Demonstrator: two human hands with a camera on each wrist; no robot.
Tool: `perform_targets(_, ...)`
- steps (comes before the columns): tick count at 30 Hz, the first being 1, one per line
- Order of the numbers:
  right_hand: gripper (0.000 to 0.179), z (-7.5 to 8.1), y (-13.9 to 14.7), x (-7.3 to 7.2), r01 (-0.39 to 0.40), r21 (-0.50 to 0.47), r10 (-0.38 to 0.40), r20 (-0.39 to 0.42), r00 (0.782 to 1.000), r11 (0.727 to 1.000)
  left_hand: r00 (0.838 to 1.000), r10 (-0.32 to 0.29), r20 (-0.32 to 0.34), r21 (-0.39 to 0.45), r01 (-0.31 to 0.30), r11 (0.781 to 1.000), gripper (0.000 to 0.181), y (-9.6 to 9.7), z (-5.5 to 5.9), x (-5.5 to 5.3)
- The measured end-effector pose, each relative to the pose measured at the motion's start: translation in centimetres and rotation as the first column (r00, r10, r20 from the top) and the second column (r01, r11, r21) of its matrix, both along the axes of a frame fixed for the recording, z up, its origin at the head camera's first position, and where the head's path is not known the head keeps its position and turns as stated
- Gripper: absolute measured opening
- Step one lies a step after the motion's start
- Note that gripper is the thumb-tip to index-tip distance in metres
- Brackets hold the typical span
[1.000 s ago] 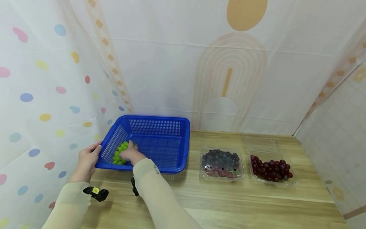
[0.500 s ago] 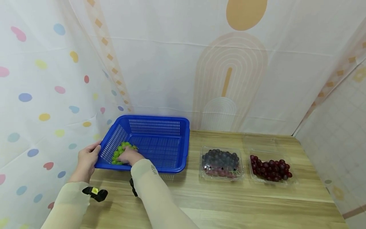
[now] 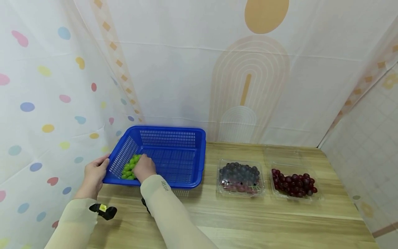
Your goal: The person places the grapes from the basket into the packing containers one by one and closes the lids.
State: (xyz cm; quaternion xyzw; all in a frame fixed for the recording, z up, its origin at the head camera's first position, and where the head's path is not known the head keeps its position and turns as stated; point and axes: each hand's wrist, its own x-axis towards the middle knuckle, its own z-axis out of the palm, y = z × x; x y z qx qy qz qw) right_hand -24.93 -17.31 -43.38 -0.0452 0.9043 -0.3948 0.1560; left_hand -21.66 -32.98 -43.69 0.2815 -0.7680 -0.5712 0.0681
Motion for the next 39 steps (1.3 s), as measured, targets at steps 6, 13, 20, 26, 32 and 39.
perform_targets(6, 0.024, 0.3, 0.6, -0.1, -0.007, 0.155, 0.035, -0.174, 0.984, 0.988, 1.000, -0.004, 0.006, 0.014, 0.004, 1.000, 0.044, 0.0, 0.0, 0.0)
perform_targets(13, 0.011, 0.8, 1.3, -0.7, 0.026, 0.343, 0.054, -0.221, 0.974, 0.939, 1.000, -0.021, -0.007, 0.018, 0.021, 1.000, 0.044, 0.0, 0.1, 0.2)
perform_targets(20, 0.032, 0.6, 2.3, -1.1, -0.123, 0.501, 0.255, -0.204, 0.945, 0.857, 0.999, -0.036, -0.005, 0.010, 0.037, 0.999, 0.045, 0.0, 0.3, 0.2)
perform_targets(26, 0.066, -0.6, 3.2, -1.0, -0.355, 0.455, 0.473, -0.175, 0.864, 0.817, 1.000, -0.028, -0.002, 0.011, 0.028, 1.000, 0.045, 0.0, 0.0, 0.1)
perform_targets(32, 0.058, -0.7, 3.2, -0.6, -0.446, 0.405, 0.531, -0.126, 0.838, 0.798, 1.000, -0.024, 0.002, 0.009, 0.024, 1.000, 0.044, -0.1, 0.0, 0.0)
perform_targets(39, 0.052, -0.5, 3.5, -0.4, -0.400, 0.453, 0.506, -0.137, 0.852, 0.797, 1.000, -0.027, -0.004, -0.007, 0.027, 1.000, 0.044, -0.1, -0.1, 0.1)
